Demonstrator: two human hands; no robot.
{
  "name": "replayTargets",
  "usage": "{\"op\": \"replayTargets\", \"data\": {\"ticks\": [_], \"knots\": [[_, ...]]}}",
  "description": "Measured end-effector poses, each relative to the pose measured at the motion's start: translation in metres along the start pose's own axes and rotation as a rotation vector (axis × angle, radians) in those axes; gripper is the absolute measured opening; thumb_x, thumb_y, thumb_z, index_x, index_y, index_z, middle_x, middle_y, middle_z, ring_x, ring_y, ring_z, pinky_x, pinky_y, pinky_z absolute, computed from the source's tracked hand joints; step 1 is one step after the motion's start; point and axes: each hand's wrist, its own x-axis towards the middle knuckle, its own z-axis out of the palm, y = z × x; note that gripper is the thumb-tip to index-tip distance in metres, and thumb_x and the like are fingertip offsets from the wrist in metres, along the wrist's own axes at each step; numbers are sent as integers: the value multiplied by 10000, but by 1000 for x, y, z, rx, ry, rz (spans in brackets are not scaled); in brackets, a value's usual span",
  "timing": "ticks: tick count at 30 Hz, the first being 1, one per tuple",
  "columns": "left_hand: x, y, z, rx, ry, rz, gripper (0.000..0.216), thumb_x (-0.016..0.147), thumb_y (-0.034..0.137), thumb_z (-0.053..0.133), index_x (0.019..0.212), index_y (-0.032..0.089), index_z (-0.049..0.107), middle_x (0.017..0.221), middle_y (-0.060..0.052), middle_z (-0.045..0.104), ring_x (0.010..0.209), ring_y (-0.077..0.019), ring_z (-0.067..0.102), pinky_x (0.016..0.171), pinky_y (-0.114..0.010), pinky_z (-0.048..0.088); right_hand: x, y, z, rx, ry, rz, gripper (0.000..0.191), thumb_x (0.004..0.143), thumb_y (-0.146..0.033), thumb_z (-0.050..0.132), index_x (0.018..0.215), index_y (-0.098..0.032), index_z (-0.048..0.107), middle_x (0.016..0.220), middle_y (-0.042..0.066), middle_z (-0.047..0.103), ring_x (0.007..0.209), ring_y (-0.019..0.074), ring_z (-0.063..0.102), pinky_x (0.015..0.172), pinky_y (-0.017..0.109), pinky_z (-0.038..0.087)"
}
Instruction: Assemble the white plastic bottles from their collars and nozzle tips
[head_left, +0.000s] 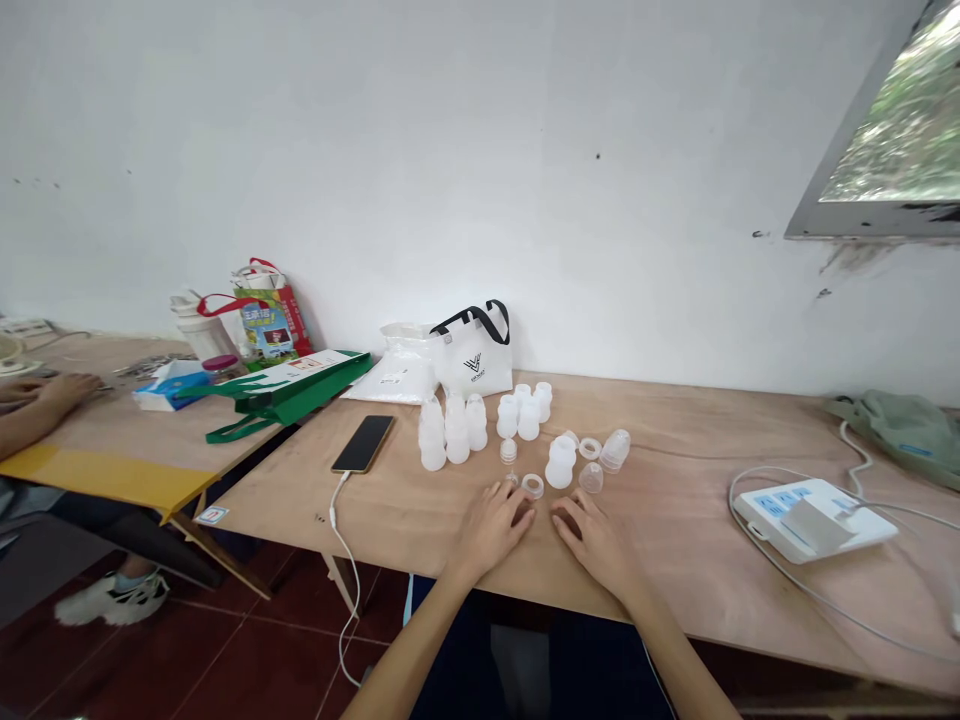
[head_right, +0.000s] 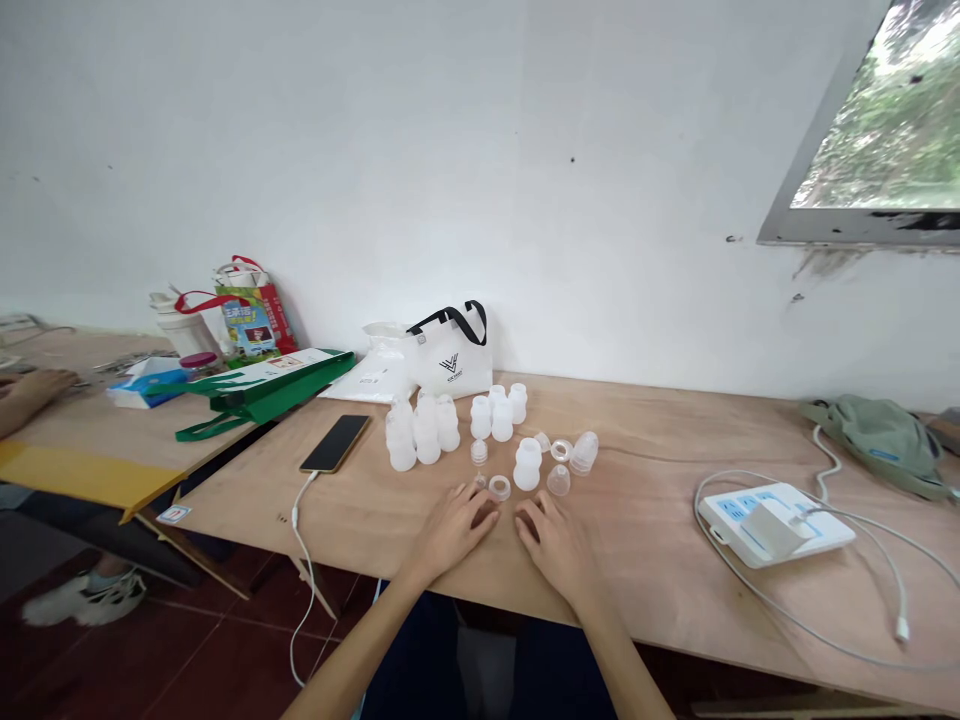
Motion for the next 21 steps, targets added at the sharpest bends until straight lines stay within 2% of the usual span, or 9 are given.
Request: {"op": "replayTargets", "data": {"ticks": [21], "knots": [[0, -2, 2, -35, 7, 5, 155, 1021, 347, 526, 1084, 268, 644, 1148, -48, 633, 1046, -248, 598, 918, -389, 472, 1, -7, -7, -11, -6, 6, 233, 1037, -363, 455, 1055, -295, 677, 993, 44, 636, 872, 219, 669, 759, 350, 566]]}}
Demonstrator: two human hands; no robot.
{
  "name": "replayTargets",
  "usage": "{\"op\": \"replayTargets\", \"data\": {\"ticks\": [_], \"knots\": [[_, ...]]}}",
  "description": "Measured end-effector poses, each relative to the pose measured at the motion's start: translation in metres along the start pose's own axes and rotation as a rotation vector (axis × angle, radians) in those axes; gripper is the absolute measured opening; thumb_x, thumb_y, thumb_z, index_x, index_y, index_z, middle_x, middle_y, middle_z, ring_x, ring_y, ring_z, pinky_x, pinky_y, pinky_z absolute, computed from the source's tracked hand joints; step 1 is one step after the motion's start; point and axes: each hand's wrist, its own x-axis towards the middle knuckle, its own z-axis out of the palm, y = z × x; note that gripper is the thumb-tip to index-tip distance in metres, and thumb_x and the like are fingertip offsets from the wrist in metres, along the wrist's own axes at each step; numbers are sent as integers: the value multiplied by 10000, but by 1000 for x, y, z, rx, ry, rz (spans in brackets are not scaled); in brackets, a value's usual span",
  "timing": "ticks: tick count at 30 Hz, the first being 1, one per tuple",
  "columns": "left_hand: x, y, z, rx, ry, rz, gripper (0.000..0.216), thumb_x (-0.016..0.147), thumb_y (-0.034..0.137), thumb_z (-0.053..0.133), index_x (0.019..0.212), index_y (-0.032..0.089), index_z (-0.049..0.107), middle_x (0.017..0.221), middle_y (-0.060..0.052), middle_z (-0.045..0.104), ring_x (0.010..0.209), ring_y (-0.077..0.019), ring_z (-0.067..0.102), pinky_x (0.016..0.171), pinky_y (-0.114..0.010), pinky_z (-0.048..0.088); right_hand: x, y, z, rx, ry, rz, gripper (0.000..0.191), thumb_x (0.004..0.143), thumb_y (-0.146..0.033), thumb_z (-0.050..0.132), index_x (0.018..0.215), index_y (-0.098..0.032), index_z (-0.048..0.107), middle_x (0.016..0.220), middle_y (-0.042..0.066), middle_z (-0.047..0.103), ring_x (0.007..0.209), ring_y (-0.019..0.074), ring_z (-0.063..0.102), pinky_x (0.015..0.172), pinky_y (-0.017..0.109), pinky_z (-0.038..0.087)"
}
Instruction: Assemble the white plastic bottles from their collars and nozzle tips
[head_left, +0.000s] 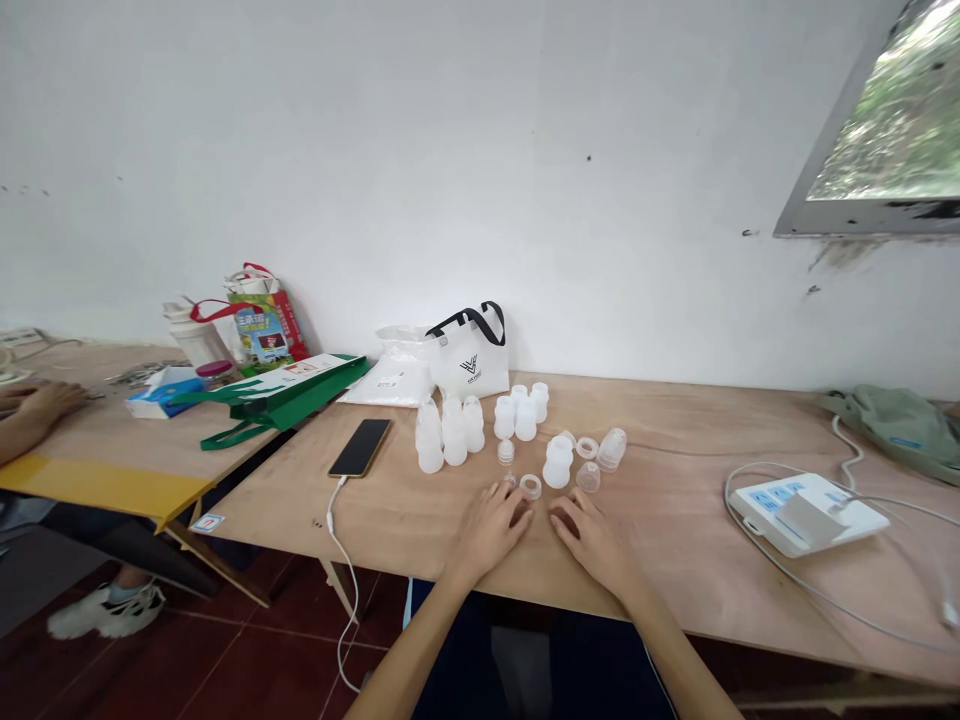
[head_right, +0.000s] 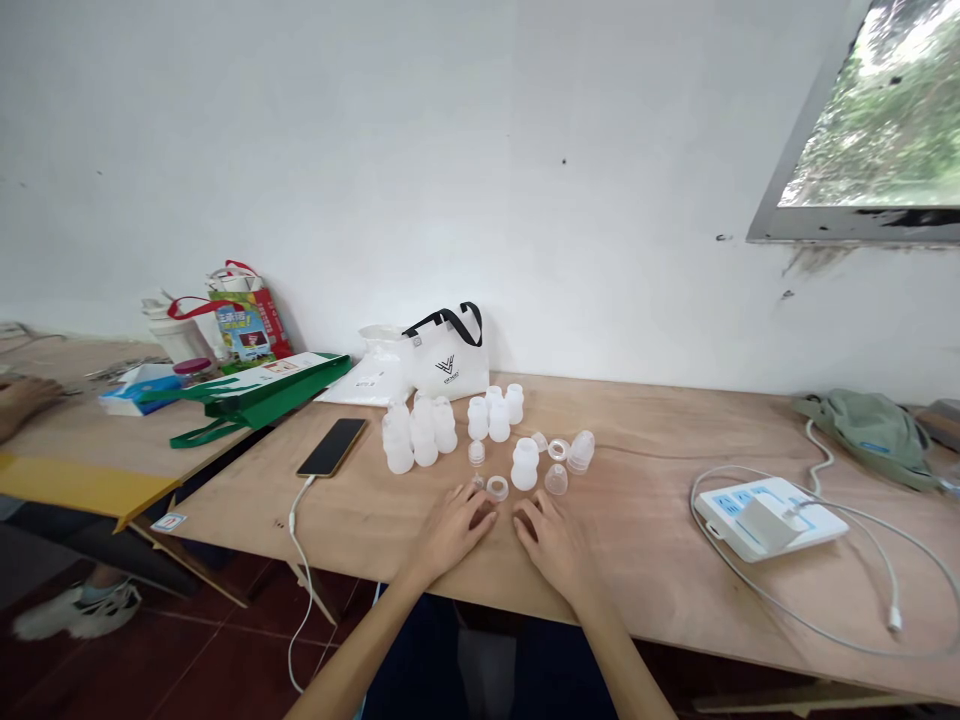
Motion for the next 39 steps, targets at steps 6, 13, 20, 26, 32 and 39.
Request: {"op": "replayTargets", "data": {"ticks": [6, 13, 20, 26, 32, 39], "knots": [[0, -1, 1, 6, -5, -8, 167, 1018, 353, 529, 1111, 275, 643, 1145, -47, 636, 1053, -249, 596, 931, -391, 469, 0, 0, 0, -15, 5, 8, 246, 1036, -392, 457, 1059, -295, 681, 992, 43, 642, 853, 213, 667, 742, 336, 555], [0, -1, 1, 5, 2, 5, 160, 1017, 346, 527, 1100, 267, 639, 1141, -50, 633, 1051, -251, 599, 922, -392, 477, 0, -2, -1, 5, 11, 13, 254, 1040, -386, 449, 1045, -294, 685, 992, 46, 643, 858, 221, 669, 743, 349, 555], [0, 1, 1, -152, 59, -34, 123, 1014, 324, 514, 1055, 263, 612, 1113, -30, 612, 1015, -218, 617, 917, -361, 495, 0, -1, -1, 27, -23, 17, 255, 1044, -386, 438, 1056, -293, 675, 997, 47, 634, 879, 227, 665, 758, 363, 559], [2, -3, 4, -276, 248, -201, 96, 1007, 296, 480, 1039, 234, 546, 1128, -47, 534, 958, -194, 625, 869, -349, 529, 0, -2, -3, 12, -52, 24, 266, 1056, -396, 418, 1039, -283, 659, 991, 40, 611, 838, 214, 659, 731, 355, 552], [0, -1, -1, -70, 165, -183, 315, 961, 194, 506, 1270, 253, 523, 1347, -104, 521, 1162, -269, 596, 981, -438, 501, 0, -7, -6, 9, -44, 50, 259, 1056, -393, 423, 1022, -293, 660, 988, 35, 616, 799, 208, 663, 667, 338, 530], [-2, 1, -2, 32, 142, -126, 329, 977, 196, 476, 1299, 245, 518, 1312, -104, 613, 1129, -284, 593, 976, -455, 476, 0, -9, -6, -32, -25, 31, 249, 1046, -371, 429, 1069, -297, 666, 972, 38, 624, 816, 222, 671, 670, 347, 543]]}}
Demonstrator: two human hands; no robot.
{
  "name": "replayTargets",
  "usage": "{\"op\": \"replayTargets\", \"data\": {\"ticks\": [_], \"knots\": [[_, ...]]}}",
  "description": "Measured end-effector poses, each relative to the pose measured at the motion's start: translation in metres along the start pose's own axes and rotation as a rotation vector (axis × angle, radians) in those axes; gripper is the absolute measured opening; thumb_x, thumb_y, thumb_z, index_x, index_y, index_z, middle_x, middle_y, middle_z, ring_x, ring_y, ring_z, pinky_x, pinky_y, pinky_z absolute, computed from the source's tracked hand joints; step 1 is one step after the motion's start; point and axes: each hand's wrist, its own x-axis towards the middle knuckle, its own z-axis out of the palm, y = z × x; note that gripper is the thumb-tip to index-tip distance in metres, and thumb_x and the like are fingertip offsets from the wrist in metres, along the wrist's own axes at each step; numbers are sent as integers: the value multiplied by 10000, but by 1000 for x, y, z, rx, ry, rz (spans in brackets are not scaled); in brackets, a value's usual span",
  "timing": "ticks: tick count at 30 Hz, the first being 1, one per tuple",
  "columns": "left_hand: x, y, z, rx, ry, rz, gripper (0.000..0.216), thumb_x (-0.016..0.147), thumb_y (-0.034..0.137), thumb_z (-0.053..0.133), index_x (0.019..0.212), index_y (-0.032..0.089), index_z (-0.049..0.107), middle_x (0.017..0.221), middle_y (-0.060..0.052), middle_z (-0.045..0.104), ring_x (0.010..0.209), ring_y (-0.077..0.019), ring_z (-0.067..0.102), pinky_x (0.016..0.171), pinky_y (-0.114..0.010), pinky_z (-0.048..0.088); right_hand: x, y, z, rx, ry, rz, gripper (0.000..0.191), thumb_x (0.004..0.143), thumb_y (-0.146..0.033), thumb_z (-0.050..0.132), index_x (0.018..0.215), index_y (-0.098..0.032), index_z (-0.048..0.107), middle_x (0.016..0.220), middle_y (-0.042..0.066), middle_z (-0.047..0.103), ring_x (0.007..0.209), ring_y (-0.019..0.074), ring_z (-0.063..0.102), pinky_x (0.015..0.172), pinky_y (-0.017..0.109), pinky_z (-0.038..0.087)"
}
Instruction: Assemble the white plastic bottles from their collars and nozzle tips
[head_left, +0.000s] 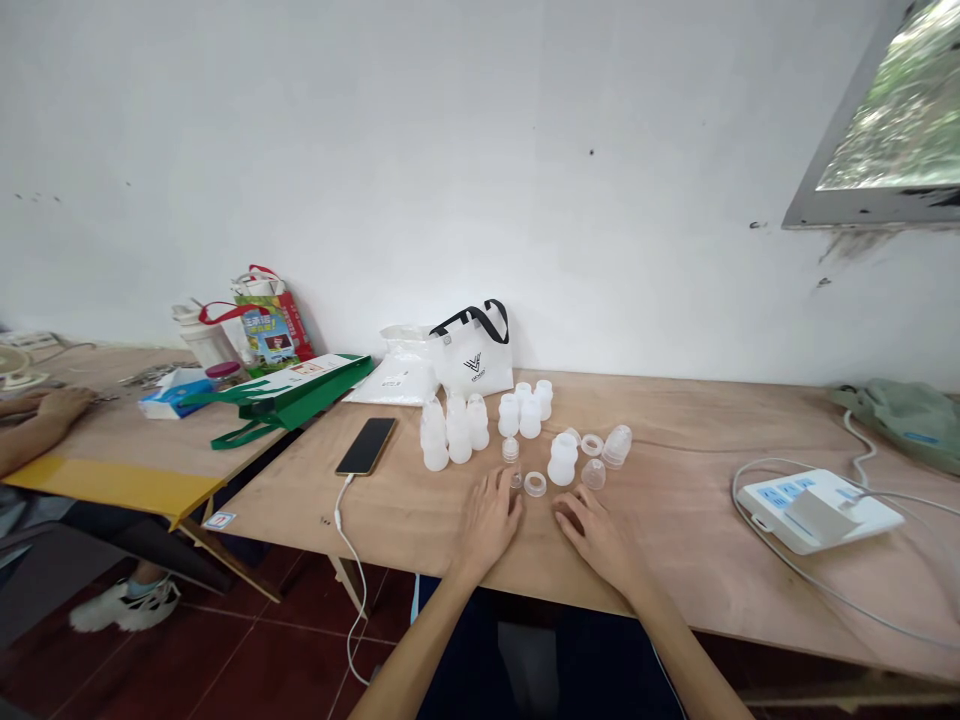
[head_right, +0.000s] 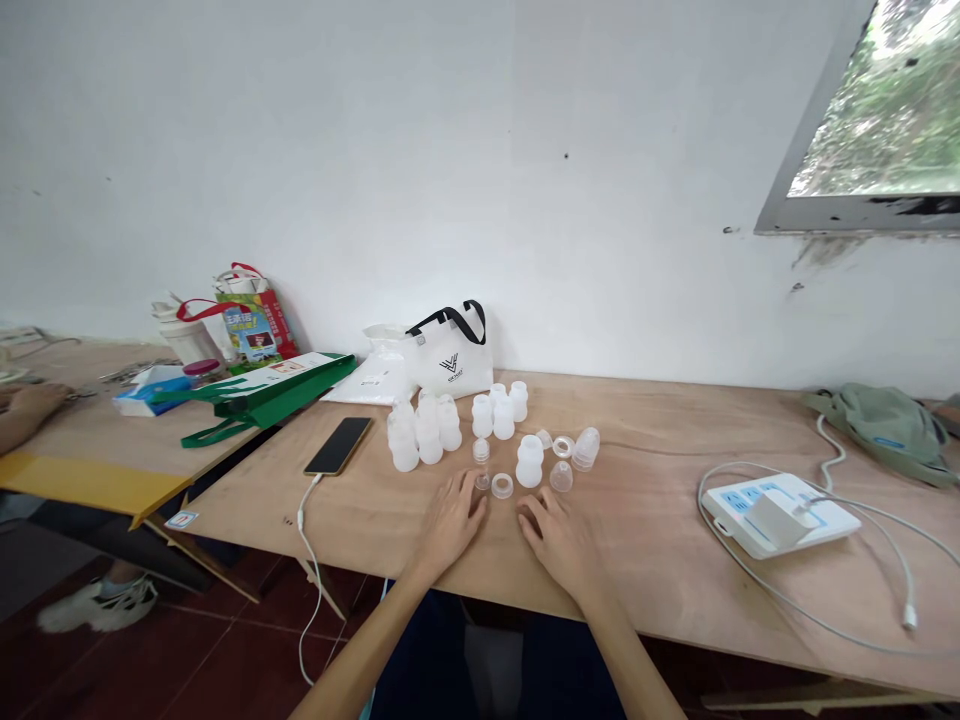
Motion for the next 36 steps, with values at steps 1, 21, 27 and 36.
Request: {"op": "replayTargets", "data": {"ticks": [1, 21, 27, 36], "knots": [[0, 0, 0, 11, -5, 7, 319, 982, 196, 470, 1293, 248, 522, 1327, -101, 610, 1123, -283, 594, 971, -453, 474, 0, -2, 0, -13, 7, -7, 253, 1044, -368, 429, 1121, -301, 660, 999, 46, 634, 840, 231, 676, 688, 358, 552], [2, -1, 0, -114, -40, -63, 168, 1058, 304, 401, 1016, 255, 556, 1003, -33, 721, 891, -225, 676, 768, -324, 483, 2, -20, -1, 62, 45, -43, 214, 1051, -414, 441, 992, -268, 585, 1089, 73, 687, 1001, 264, 664, 821, 394, 544], [2, -3, -1, -324, -43, -61, 288, 1084, 316, 278, 1112, 282, 563, 963, -15, 716, 856, -199, 688, 759, -299, 496, 5, -16, 0, 381, 97, 119, 304, 1043, -524, 437, 976, -266, 583, 910, 34, 698, 767, 222, 654, 737, 357, 531], [-3, 5, -2, -465, -120, 31, 290, 1091, 386, 265, 1107, 244, 518, 891, -5, 687, 771, -156, 662, 726, -269, 503, 10, -20, 3, 912, 145, 363, 510, 974, -647, 491, 1278, -251, 594, 756, 9, 657, 637, 198, 596, 553, 295, 450]]}}
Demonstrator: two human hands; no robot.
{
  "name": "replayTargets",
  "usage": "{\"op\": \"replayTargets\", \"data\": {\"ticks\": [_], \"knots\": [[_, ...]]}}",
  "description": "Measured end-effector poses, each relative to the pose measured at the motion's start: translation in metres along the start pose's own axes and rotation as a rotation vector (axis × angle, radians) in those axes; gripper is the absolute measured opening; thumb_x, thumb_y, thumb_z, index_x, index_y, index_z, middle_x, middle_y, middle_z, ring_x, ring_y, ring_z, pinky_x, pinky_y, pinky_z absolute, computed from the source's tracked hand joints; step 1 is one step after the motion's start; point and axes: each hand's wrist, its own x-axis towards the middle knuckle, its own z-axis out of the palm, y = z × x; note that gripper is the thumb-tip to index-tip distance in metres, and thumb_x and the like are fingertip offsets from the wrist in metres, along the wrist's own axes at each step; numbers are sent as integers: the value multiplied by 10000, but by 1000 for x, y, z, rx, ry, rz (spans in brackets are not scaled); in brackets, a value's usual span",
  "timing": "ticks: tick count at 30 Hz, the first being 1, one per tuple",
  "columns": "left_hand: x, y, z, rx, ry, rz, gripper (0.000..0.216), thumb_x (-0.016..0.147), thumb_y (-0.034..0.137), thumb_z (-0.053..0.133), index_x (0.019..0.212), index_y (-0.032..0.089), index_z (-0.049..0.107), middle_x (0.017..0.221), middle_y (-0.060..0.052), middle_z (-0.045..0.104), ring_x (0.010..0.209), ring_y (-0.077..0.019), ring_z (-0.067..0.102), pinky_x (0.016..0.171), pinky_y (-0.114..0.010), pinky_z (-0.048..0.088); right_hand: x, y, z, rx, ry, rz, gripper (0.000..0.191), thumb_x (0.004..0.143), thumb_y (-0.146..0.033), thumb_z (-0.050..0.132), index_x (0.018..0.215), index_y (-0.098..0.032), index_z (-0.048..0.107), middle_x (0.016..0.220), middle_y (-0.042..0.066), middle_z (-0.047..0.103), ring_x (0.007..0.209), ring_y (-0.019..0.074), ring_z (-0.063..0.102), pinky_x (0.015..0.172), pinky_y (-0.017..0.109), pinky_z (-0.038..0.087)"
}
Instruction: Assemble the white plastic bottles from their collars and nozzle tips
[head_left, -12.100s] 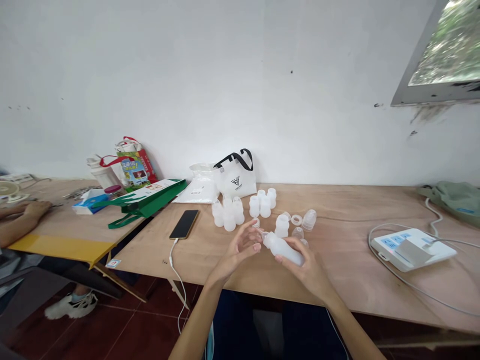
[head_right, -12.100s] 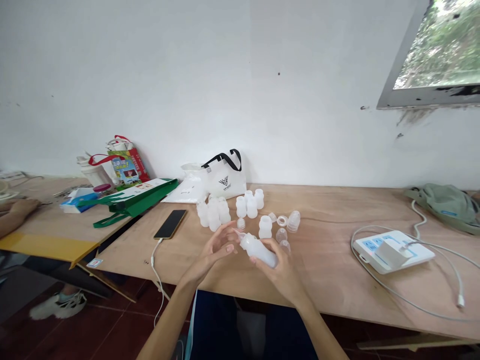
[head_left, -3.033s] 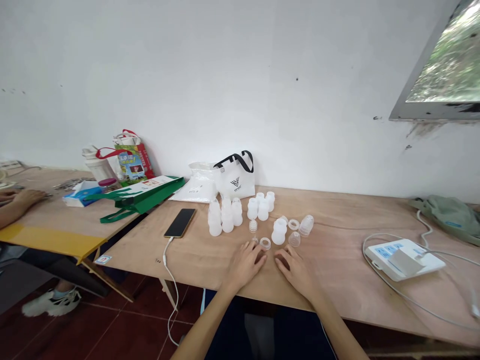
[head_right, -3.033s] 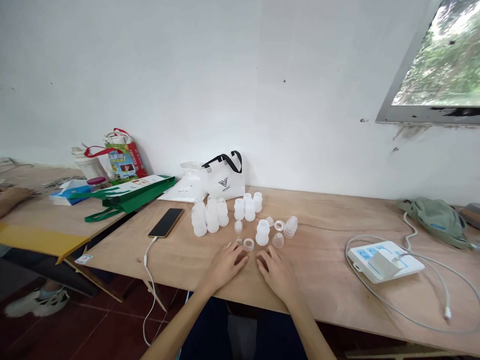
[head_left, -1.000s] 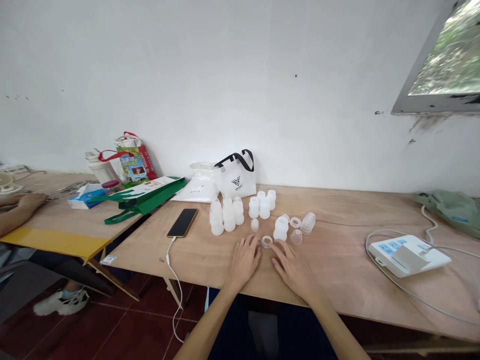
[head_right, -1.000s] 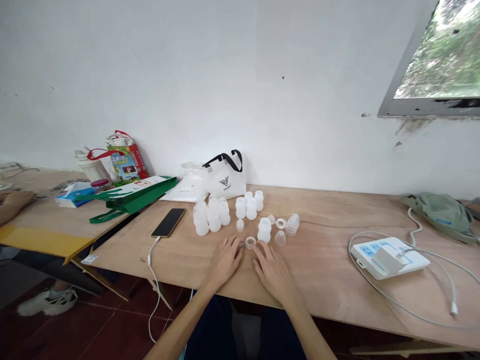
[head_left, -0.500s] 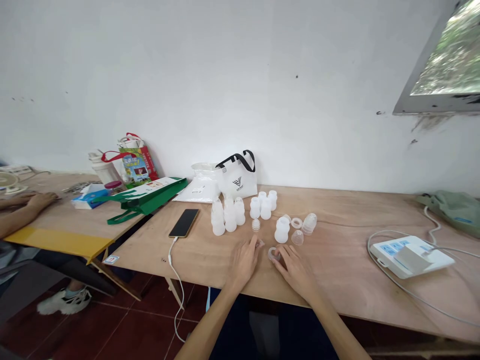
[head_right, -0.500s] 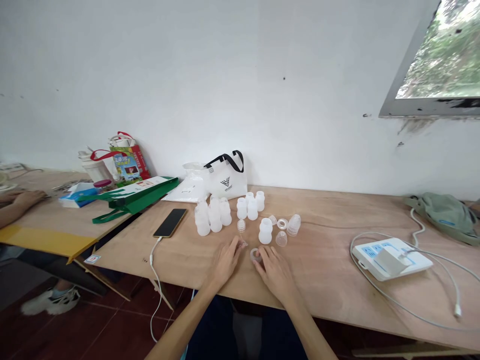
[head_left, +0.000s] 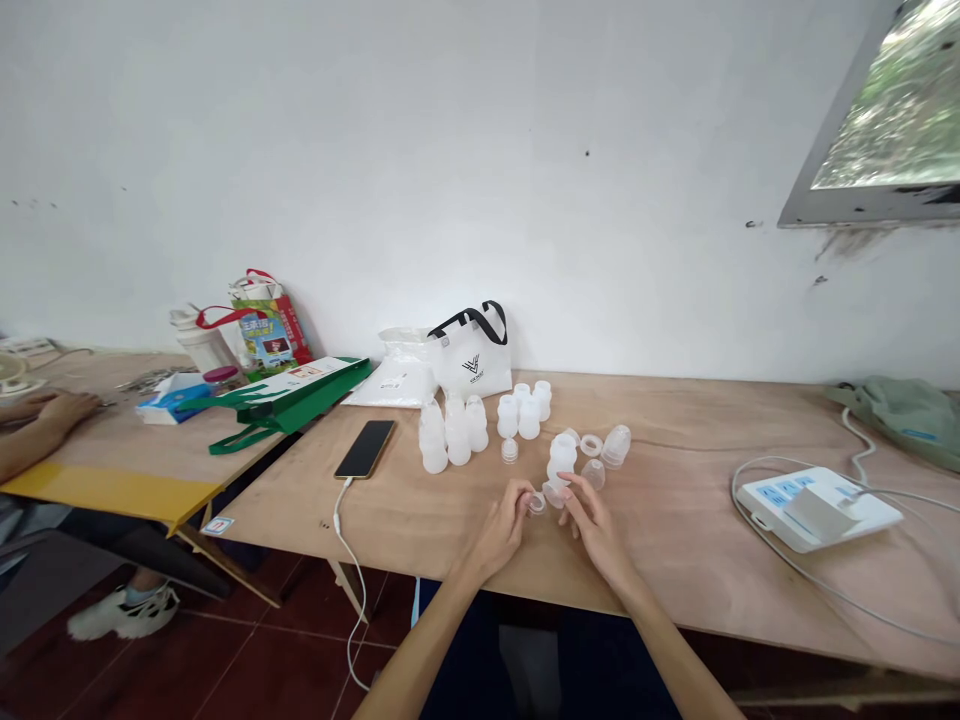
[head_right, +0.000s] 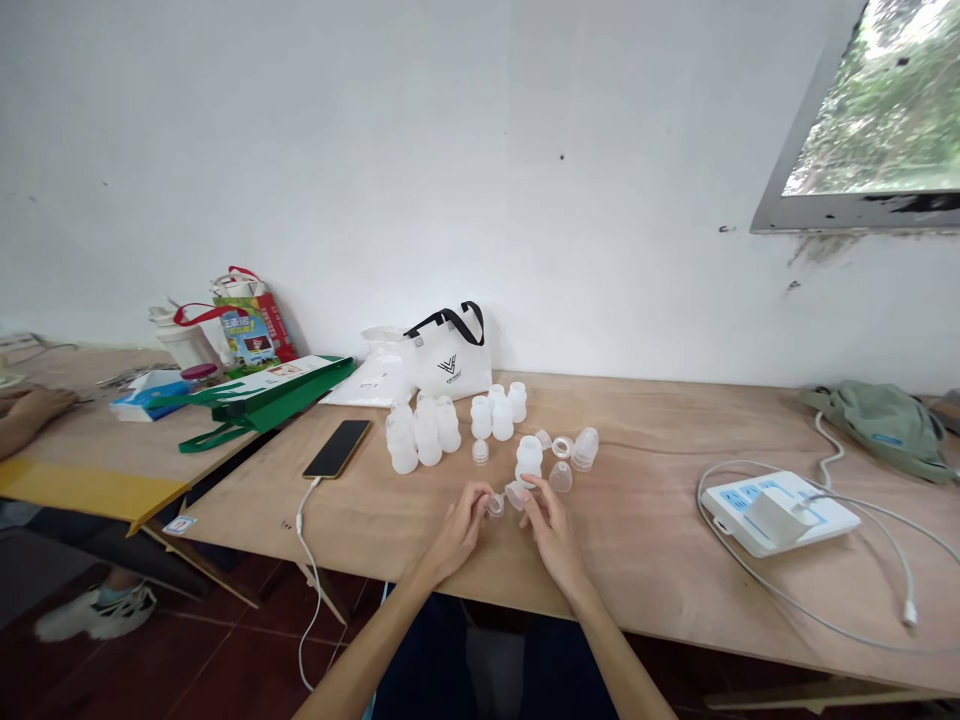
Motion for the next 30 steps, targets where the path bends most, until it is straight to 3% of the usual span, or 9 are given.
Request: {"op": "replayTargets", "data": {"ticks": [3, 6, 11, 15, 22, 30], "knots": [[0, -3, 2, 10, -64, 22, 303, 1093, 387, 261, 1105, 242, 526, 890, -3, 671, 758, -152, 646, 722, -267, 492, -2, -3, 1, -5, -97, 22, 517, 981, -652, 488, 1244, -236, 644, 671, -9, 627, 564, 172, 538, 553, 292, 424], [1, -5, 3, 5, -52, 18, 315, 1093, 402, 266, 1109, 237, 534, 945, -13, 679, 791, -159, 650, 763, -278, 492, -4, -9, 1, -16, -169, 29, 527, 977, -662, 504, 1200, -218, 680, 666, 0, 640, 563, 164, 536, 561, 289, 410], [1, 0, 2, -41, 7, -30, 300, 1071, 456, 368, 1237, 245, 503, 1000, -13, 698, 864, -183, 680, 790, -288, 491, -6, -13, 3, 80, -190, 31, 549, 972, -667, 515, 1205, -200, 686, 683, 14, 661, 593, 170, 584, 558, 282, 413], [2, 5, -2, -41, -23, -23, 319, 1072, 485, 358, 1121, 250, 568, 983, 1, 702, 874, -182, 670, 805, -287, 473, -7, -16, 4, 103, -203, 40, 560, 973, -657, 516, 1231, -191, 688, 668, 15, 662, 582, 166, 576, 549, 280, 414], [5, 7, -2, -66, -38, -24, 322, 1069, 491, 368, 1117, 248, 574, 995, -1, 713, 875, -176, 656, 830, -292, 464, -10, -21, 4, 37, -213, 4, 479, 954, -594, 598, 1271, -240, 659, 1051, 59, 745, 714, 177, 654, 636, 295, 493], [7, 8, -2, -79, -38, -19, 295, 1049, 485, 416, 1033, 231, 565, 917, 7, 692, 770, -157, 625, 747, -267, 463, -9, -14, 6, -47, -168, -26, 454, 989, -601, 524, 1276, -257, 601, 1052, 54, 757, 711, 196, 686, 717, 334, 536]]}}
